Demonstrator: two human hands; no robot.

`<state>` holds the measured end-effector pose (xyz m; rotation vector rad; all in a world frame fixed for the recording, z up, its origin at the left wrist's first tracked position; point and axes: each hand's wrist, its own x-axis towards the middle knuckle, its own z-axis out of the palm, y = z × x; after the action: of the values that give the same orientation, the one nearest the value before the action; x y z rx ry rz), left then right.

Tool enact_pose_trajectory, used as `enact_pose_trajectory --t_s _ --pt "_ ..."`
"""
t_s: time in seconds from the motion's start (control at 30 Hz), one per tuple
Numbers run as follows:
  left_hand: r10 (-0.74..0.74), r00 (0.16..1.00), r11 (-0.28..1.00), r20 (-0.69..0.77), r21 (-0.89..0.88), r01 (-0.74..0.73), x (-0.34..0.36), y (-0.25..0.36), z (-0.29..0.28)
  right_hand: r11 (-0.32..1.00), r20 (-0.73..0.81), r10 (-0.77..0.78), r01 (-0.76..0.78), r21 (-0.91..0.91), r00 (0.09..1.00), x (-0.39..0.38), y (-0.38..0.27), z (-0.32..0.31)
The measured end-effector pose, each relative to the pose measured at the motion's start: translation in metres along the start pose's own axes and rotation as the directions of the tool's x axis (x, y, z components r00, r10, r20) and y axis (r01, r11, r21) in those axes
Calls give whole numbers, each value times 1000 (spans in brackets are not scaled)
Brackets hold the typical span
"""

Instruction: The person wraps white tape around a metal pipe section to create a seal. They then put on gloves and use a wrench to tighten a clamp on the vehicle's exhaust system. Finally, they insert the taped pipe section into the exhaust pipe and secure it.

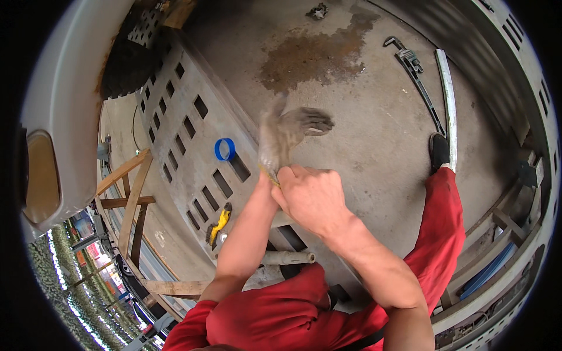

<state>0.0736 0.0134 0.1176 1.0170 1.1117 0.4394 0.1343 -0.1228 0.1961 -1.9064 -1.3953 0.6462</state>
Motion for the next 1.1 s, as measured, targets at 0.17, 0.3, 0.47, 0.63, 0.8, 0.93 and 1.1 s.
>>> enact_pose_trajectory --t_s 0.17,0.3,0.47,0.63,0.8,0.93,1.1 --pt "91 986 992 139 -94 -79 -15 32 -20 980 137 -138 115 162 981 -3 -25 14" --pt "209 976 975 68 -92 -202 -41 47 -63 937 253 -208 118 329 945 -11 -68 29" --pt "409 880 897 -242 281 -340 -112 51 -109 931 328 -271 159 330 905 -34 -91 61" --pt "130 816 954 -563 296 52 -235 15 -223 969 596 -9 -141 205 803 -51 -108 68" --pt "127 434 851 -892 323 414 -358 -90 -352 935 580 74 -259 243 811 -68 -96 84" --pt "159 589 452 -792 589 670 -406 -144 -368 919 641 102 -318 231 760 -80 -101 103" --pt "68 501 578 -863 444 685 -417 -163 -381 937 718 32 -271 220 695 -94 -127 122"
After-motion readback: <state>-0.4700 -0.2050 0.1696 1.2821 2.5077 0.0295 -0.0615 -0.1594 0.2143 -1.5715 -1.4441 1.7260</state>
